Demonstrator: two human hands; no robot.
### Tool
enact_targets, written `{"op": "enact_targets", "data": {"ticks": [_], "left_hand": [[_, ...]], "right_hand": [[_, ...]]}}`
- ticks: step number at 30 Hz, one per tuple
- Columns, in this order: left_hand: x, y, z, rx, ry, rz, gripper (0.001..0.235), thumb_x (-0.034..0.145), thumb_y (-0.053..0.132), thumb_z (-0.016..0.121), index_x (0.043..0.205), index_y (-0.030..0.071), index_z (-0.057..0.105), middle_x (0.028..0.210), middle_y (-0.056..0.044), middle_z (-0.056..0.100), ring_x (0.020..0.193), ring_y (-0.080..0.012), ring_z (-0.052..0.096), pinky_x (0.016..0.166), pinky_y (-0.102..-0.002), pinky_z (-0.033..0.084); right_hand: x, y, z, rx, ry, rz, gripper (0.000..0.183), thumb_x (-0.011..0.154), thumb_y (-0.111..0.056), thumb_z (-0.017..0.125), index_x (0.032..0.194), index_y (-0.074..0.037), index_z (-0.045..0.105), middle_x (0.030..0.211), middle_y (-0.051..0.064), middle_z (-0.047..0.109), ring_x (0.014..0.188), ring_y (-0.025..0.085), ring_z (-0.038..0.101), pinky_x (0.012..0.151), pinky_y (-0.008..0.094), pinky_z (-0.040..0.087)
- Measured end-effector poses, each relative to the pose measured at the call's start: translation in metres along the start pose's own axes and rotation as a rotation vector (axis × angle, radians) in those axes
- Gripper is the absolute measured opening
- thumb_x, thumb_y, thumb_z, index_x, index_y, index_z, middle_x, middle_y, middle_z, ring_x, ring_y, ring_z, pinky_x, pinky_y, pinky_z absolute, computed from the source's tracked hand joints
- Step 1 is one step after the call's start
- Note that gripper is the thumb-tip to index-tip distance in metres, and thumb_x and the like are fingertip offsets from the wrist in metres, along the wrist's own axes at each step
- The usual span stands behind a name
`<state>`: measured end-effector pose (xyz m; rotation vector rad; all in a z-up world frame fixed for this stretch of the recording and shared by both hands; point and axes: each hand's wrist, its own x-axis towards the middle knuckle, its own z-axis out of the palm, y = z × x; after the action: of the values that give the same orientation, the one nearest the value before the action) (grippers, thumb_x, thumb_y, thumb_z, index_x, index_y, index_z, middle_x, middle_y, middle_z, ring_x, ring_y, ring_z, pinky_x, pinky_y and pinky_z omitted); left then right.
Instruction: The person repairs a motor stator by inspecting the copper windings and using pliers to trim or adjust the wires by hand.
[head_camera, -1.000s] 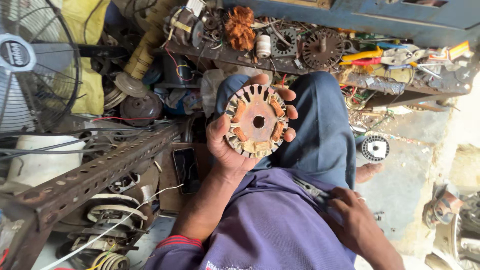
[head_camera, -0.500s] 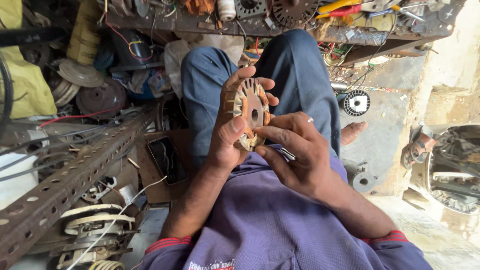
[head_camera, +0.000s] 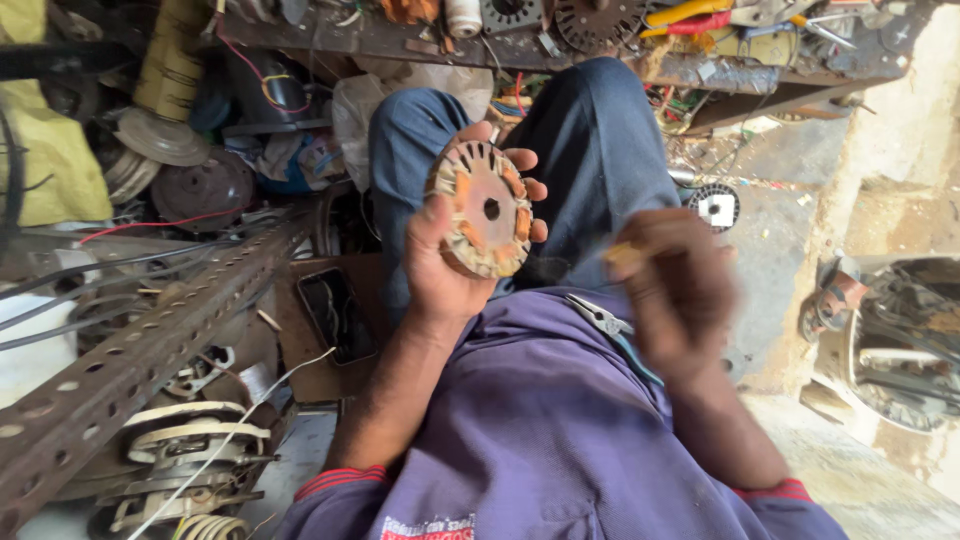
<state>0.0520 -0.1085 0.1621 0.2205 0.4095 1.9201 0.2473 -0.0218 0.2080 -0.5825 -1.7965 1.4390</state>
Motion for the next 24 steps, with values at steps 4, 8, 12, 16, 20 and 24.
{"op": "enact_targets", "data": {"ticks": [4,8,12,16,20,24], "left_hand": [[0.000,0.016,-0.003,-0.211,-0.077,-0.025,0.071,0.099,0.051,0.069,0.152,0.010,0.044,0.142,-0.024,0.055,0.121,-0.0341,0.061,0.092,-0.049,0.057],[-0.004,0.025,-0.001,-0.310,-0.149,-0.035,0.072,0.100,0.053,0.068,0.152,0.009,0.046,0.142,-0.025,0.052,0.122,-0.0356,0.059,0.092,-0.048,0.055],[-0.004,0.028,0.004,-0.359,-0.224,-0.051,0.070,0.099,0.053,0.069,0.148,0.009,0.046,0.139,-0.024,0.049,0.120,-0.0349,0.057,0.092,-0.047,0.055],[-0.003,0.029,0.010,-0.310,-0.229,-0.090,0.076,0.094,0.053,0.074,0.147,0.009,0.042,0.138,-0.025,0.047,0.118,-0.0349,0.055,0.089,-0.048,0.054],[0.001,0.027,0.023,-0.306,-0.280,-0.130,0.078,0.094,0.049,0.075,0.149,0.007,0.040,0.138,-0.026,0.048,0.119,-0.0344,0.057,0.091,-0.048,0.055],[0.000,0.026,0.029,-0.245,-0.244,-0.138,0.083,0.090,0.048,0.079,0.148,0.006,0.038,0.137,-0.028,0.046,0.116,-0.0355,0.057,0.089,-0.049,0.055]], "right_hand": [[0.001,0.048,-0.094,-0.385,0.353,0.024,0.004,0.109,0.003,0.062,0.112,0.004,0.062,0.110,0.011,0.068,0.095,0.016,0.063,0.086,0.027,0.052],[-0.013,0.099,-0.179,-0.695,0.534,0.210,0.022,0.114,-0.011,0.056,0.128,0.004,0.066,0.114,0.009,0.071,0.098,0.018,0.066,0.087,0.031,0.053],[-0.056,0.124,-0.232,-0.964,0.429,0.477,0.042,0.105,-0.016,0.069,0.138,0.009,0.062,0.119,0.017,0.068,0.109,0.031,0.068,0.091,0.040,0.054],[-0.081,0.128,-0.220,-0.979,0.447,0.389,0.066,0.098,-0.007,0.086,0.150,0.011,0.049,0.133,0.025,0.060,0.116,0.036,0.065,0.092,0.041,0.056],[-0.064,0.119,-0.177,-0.667,0.384,0.353,0.060,0.101,0.000,0.080,0.152,0.008,0.051,0.142,0.020,0.063,0.128,0.028,0.067,0.100,0.037,0.057],[-0.038,0.086,-0.118,-0.209,0.283,0.269,0.045,0.109,-0.005,0.077,0.146,0.007,0.055,0.131,0.017,0.065,0.112,0.021,0.063,0.098,0.034,0.055]]}}
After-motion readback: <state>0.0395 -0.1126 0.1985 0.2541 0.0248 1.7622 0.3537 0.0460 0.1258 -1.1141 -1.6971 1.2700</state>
